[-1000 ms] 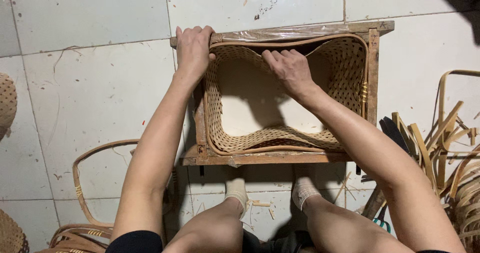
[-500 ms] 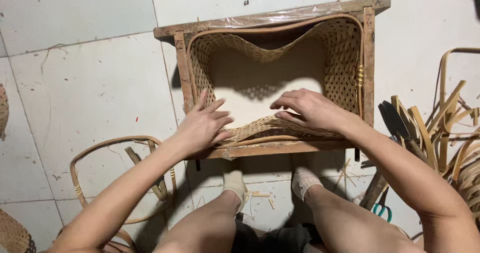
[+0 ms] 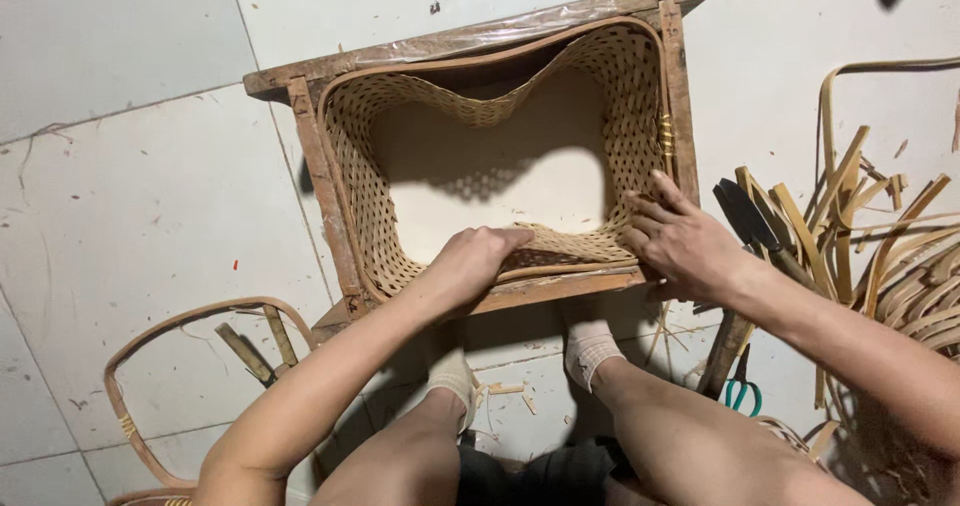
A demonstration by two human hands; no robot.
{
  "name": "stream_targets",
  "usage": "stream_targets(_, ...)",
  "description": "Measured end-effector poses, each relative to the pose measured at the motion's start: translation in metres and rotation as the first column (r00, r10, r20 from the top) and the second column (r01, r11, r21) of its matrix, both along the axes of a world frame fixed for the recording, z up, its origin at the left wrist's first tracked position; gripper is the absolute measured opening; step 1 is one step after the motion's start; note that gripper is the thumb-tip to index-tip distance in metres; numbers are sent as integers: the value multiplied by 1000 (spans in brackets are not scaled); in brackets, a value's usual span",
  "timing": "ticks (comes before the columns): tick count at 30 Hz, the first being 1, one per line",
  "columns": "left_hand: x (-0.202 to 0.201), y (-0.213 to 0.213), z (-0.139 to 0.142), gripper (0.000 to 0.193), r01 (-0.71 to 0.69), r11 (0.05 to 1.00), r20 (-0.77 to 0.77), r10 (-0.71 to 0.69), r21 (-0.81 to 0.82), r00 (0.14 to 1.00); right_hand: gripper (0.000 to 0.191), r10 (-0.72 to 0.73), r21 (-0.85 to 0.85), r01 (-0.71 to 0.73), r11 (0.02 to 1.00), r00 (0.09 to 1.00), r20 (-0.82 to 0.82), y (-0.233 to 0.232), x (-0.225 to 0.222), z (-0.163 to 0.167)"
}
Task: The person assembles a rectangular woven basket by fitting a pre-woven body into a wooden mold, securing it with a hammer, and then inserting a flexible frame and a woven liner. The person uses a hammer to tap the mold and adjusts the components by hand.
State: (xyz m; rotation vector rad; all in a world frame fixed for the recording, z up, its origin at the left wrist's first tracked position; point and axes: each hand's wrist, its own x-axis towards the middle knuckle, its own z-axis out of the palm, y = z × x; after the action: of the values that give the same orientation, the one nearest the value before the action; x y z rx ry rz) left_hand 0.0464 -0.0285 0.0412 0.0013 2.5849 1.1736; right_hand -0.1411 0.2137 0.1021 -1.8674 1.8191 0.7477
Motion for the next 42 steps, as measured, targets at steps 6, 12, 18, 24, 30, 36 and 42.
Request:
stream_targets(6,0,-2,-4,43,70,997,71,-68,-30,995,44,-79,255,60,965,995,66,-11,6,9)
stream_targets(12,-45,-44,9,58,175,984,-282,-180,-43,942,60,-60,262,-8,965,966,251,-33,-7,12)
stream_targets(18,-144,-101,5,112,-280,684,-498,-141,-674,856,63,-337,-10,505,863,590,734,-130,-42,-63)
stream_targets(24,-156,-106,-23,89,-298,713,-497,-81,-634,864,47,-508,31,771,636,388,769,-196,-33,-149)
stream_targets(30,-171,-111,-38,21,-329,688,-496,-53,-648,867,36,-528,40,764,643,405,746,-194,-38,-131)
stream_targets(36,-173,-104,-34,17,-390,680,-578,-62,-622,814,34,-419,-186,752,632,534,734,-174,-72,-68)
stream_targets(42,-169,-103,-25,13,-442,738,-672,-20,-509,741,23,-195,-848,14,529,975,-106,-176,-86,-64)
